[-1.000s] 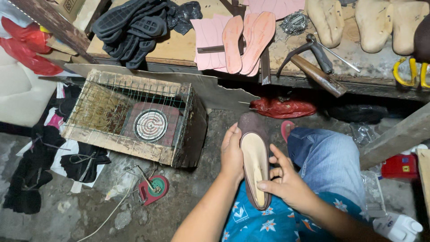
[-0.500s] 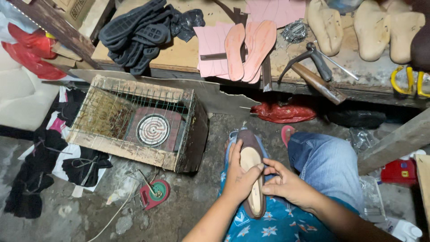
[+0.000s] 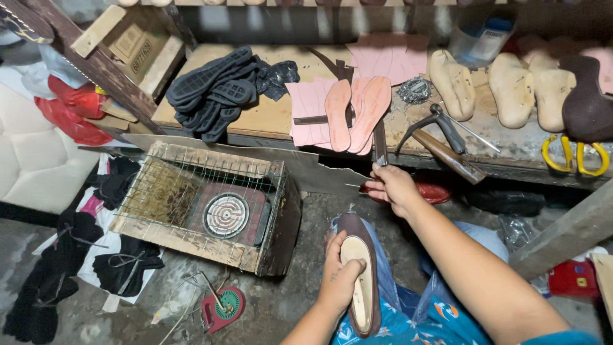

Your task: The person uses pliers and a hammer to attach a rubber sole to a shoe upper, then trims excess material with scissors. The person repeatedly hammers the sole edges and adjusts the fit throughout the process.

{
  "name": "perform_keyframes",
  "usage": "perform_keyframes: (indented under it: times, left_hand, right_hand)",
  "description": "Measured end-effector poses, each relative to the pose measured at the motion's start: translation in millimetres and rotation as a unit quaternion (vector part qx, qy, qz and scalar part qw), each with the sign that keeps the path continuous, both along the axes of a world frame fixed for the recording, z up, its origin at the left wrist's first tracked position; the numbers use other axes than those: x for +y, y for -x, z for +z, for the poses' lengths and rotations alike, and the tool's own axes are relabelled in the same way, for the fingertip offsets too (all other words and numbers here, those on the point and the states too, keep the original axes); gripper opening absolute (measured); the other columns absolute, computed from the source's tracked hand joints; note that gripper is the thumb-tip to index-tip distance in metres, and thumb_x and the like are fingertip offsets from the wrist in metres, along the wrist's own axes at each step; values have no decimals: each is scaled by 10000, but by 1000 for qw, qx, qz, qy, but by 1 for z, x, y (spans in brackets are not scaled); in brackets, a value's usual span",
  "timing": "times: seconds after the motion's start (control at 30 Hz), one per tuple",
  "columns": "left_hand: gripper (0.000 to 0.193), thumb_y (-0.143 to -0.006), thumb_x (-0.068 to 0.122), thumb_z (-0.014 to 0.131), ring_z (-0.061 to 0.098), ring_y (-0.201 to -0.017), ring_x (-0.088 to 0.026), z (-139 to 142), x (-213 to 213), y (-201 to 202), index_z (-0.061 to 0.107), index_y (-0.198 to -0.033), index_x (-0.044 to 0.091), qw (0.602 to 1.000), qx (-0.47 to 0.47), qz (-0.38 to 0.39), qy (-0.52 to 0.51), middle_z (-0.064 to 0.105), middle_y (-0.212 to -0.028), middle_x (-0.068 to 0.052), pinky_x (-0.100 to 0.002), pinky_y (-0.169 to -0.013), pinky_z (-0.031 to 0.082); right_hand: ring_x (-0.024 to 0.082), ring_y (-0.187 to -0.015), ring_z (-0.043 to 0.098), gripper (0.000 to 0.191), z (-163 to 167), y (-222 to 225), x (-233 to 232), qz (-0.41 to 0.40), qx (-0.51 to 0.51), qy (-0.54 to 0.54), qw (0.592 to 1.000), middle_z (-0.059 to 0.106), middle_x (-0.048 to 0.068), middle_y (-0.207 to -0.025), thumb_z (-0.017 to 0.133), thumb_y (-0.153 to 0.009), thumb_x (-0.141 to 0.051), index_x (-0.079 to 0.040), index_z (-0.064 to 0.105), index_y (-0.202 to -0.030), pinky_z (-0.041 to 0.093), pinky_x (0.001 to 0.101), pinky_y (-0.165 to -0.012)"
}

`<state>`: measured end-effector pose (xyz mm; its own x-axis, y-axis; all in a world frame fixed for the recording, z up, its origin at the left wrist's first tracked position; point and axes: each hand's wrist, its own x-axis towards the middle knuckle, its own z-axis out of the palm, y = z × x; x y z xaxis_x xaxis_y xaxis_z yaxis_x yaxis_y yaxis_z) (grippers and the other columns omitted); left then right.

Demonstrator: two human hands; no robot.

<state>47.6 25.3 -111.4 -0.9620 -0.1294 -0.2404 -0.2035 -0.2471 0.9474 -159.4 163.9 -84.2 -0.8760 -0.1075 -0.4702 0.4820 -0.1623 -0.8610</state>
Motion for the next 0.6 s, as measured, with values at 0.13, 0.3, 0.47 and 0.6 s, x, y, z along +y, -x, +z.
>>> perform_keyframes:
  times: [0.13,0.3,0.47,0.6]
  left_hand:
    - [752,-782,142,668,222,-1558,-280,-11,-6,1,419,-1474,-15,994,22,-2,109,258,-1651,-203,-362,-1229,192]
    - [751,-808,206,708,187,-1565,-302,-27,-5,2,420,-1467,-9,989,21,-11,145,234,-1651,-221,-376,-1226,194]
    - [766,-807,250,744,189,-1558,-327,-24,-4,16,430,-1463,10,979,10,-13,204,236,-1642,-227,-406,-1233,191]
    - [813,-798,291,792,194,-1542,-397,2,-6,17,416,-1461,9,953,21,-27,302,226,-1623,-267,-450,-1231,191]
  right_hand:
    - [193,-766,707,325,11,17,-8,-66,21,1,998,718,103,-1009,627,-988,-331,-52,616,-1154,577,320,-602]
    - [171,-665,695,279,29,33,20,-60,185,-204,960,717,95,-844,610,-1004,-251,17,674,-962,543,304,-563]
    - [130,-695,706,243,56,37,64,-84,291,-310,901,741,80,-866,610,-992,-176,20,730,-1072,535,270,-619]
    - [126,-800,685,258,68,3,88,-120,322,-217,914,738,93,-992,588,-1051,-133,28,707,-1214,547,259,-705]
